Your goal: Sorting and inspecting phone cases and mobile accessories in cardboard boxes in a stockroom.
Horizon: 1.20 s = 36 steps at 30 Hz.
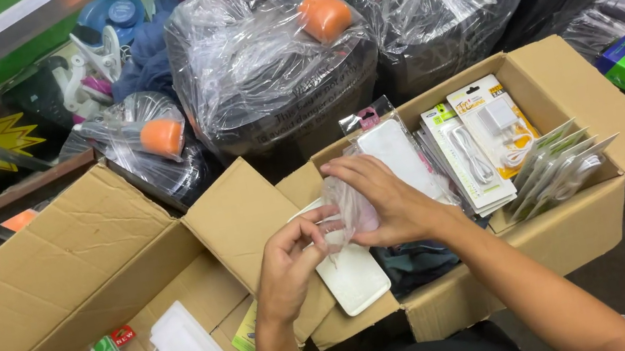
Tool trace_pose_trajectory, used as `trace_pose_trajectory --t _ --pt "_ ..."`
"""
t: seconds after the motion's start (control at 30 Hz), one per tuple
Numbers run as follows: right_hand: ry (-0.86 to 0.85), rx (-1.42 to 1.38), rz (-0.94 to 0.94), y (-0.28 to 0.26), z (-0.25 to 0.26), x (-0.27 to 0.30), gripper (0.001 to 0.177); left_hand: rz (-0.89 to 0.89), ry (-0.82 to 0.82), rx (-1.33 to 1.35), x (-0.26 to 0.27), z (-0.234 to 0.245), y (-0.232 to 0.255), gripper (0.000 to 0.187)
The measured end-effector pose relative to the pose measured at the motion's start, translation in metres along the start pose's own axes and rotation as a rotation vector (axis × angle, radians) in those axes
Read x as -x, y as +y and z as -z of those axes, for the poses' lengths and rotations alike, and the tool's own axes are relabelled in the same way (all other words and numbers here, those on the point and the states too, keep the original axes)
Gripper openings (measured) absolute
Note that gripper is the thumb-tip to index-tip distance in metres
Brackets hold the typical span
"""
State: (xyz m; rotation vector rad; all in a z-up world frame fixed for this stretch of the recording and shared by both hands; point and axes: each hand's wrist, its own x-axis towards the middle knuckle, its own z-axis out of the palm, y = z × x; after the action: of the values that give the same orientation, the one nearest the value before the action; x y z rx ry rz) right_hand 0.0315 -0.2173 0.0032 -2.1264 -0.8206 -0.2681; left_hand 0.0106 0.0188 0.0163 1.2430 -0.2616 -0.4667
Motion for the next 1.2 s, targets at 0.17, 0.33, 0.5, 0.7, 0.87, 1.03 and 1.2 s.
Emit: trace_pose_trajectory --t 0.17,0.33,0.5,0.7,0.87,1.03,1.2 --pt "-0.02 0.053 -0.02 -0.004 -0.003 -0.005 0.099 0.027 0.122 0.059 0.003 0.01 0.001 0.007" --pt "-0.098 0.106 -0.006 -0.005 -0.002 -0.01 0.094 0.036 0.359 0.013 0.01 0.028 -0.01 0.008" --pt "-0.162 0.139 0.001 -0.002 -0.003 -0.011 0.094 0.154 0.423 -0.014 0.019 0.042 -0.019 0.008" --pt "-0.278 0.162 -0.015 -0.02 0.004 -0.025 0.093 0.049 0.48 -0.237 0.033 0.034 0.007 0.03" --pt "-0.357 0.124 -0.039 -0.021 0.002 -0.033 0.093 0.038 0.594 -0.422 0.033 0.028 0.024 0.023" --pt "-0.386 0.097 -0.063 -0.019 0.004 -0.035 0.094 -0.056 0.634 -0.586 0.032 0.029 0.02 0.016" --pt "-0.407 -0.017 -0.072 -0.011 0.003 -0.033 0.09 -0.09 0.712 -0.689 0.025 0.037 0.001 0.014"
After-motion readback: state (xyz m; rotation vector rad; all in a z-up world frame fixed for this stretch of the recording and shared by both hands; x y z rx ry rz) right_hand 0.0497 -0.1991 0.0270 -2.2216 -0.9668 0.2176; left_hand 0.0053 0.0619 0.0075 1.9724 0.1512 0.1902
